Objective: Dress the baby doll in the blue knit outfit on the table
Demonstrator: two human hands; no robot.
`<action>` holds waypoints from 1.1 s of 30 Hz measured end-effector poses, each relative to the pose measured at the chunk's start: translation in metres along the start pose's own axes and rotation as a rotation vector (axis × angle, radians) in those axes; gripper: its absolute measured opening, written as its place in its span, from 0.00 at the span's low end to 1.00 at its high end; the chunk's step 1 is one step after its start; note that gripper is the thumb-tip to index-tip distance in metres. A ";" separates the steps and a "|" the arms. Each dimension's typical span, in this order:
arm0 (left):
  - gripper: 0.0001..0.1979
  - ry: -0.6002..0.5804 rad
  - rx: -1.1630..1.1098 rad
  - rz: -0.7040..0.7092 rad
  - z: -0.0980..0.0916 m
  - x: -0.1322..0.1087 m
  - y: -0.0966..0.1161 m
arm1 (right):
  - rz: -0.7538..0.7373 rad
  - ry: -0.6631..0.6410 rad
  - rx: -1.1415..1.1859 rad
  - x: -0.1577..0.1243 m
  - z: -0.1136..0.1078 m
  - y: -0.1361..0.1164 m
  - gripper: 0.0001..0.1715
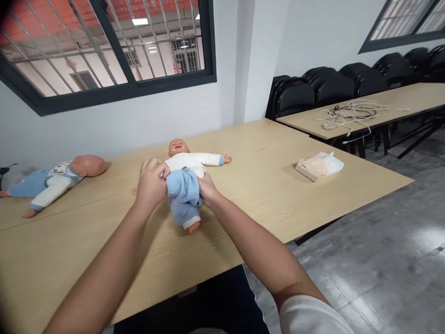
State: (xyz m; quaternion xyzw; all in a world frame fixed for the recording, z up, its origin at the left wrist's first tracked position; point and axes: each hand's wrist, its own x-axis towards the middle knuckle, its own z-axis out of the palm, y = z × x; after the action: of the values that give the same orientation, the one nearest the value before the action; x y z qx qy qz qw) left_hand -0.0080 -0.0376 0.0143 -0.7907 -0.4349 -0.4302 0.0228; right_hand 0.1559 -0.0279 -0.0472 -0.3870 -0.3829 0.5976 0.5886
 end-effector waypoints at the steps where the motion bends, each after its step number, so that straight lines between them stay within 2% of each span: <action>1: 0.13 -0.083 0.020 -0.019 -0.006 0.002 0.005 | -0.002 0.005 0.005 0.000 0.000 0.001 0.18; 3: 0.12 -0.208 -0.027 -0.052 -0.017 0.004 0.015 | -0.013 0.010 0.015 0.001 0.000 0.002 0.17; 5: 0.13 -0.283 -0.110 -0.056 -0.026 0.003 0.023 | -0.027 0.010 0.014 0.001 -0.001 0.003 0.17; 9: 0.16 -0.414 -0.226 -0.034 -0.032 0.002 0.029 | -0.002 0.016 -0.021 -0.001 -0.002 0.002 0.19; 11: 0.15 -0.367 -0.186 -0.005 -0.030 0.004 0.030 | 0.001 0.031 -0.029 -0.002 -0.002 0.000 0.19; 13: 0.14 -0.228 -0.028 0.027 -0.030 0.007 0.029 | -0.011 0.034 -0.025 -0.004 -0.001 -0.001 0.19; 15: 0.14 -0.122 0.159 -0.007 -0.036 0.008 0.027 | -0.011 0.020 -0.017 -0.005 0.000 -0.003 0.17; 16: 0.13 -0.126 0.225 -0.045 -0.041 0.007 0.025 | -0.002 0.005 -0.013 -0.005 0.001 -0.004 0.17; 17: 0.12 -0.184 0.258 -0.080 -0.048 0.004 0.022 | 0.010 -0.006 -0.002 -0.006 0.001 -0.004 0.16; 19: 0.11 -0.421 0.236 -0.099 -0.062 -0.002 0.016 | 0.029 -0.027 0.036 -0.005 0.002 -0.004 0.15; 21: 0.10 -0.649 0.148 -0.059 -0.074 -0.006 0.012 | 0.041 -0.044 0.072 -0.004 0.002 -0.003 0.15; 22: 0.11 -0.701 0.110 -0.043 -0.078 -0.007 0.012 | 0.040 -0.042 0.083 -0.003 0.001 -0.001 0.16; 23: 0.11 -0.704 0.086 -0.042 -0.080 -0.007 0.012 | 0.039 -0.036 0.090 -0.002 0.000 0.000 0.17; 25: 0.10 -0.618 0.053 -0.056 -0.077 -0.002 0.016 | 0.043 -0.012 0.084 0.000 -0.003 0.003 0.18; 27: 0.07 -0.488 -0.002 -0.064 -0.068 0.003 0.020 | 0.056 -0.006 0.069 0.000 -0.004 0.005 0.19; 29: 0.10 -0.404 -0.091 -0.047 -0.056 0.006 0.025 | 0.055 -0.015 0.067 0.000 -0.004 0.006 0.20; 31: 0.11 -0.399 -0.140 -0.013 -0.042 0.005 0.029 | 0.042 -0.001 0.086 -0.001 -0.003 0.007 0.19; 33: 0.10 -0.379 -0.074 -0.004 -0.032 0.001 0.032 | 0.043 0.047 0.104 -0.001 -0.001 0.007 0.17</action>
State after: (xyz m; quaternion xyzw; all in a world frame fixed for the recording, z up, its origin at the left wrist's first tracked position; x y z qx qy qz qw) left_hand -0.0061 -0.0696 0.0462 -0.8572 -0.4167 -0.2892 -0.0894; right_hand 0.1542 -0.0293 -0.0543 -0.3779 -0.3289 0.6200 0.6039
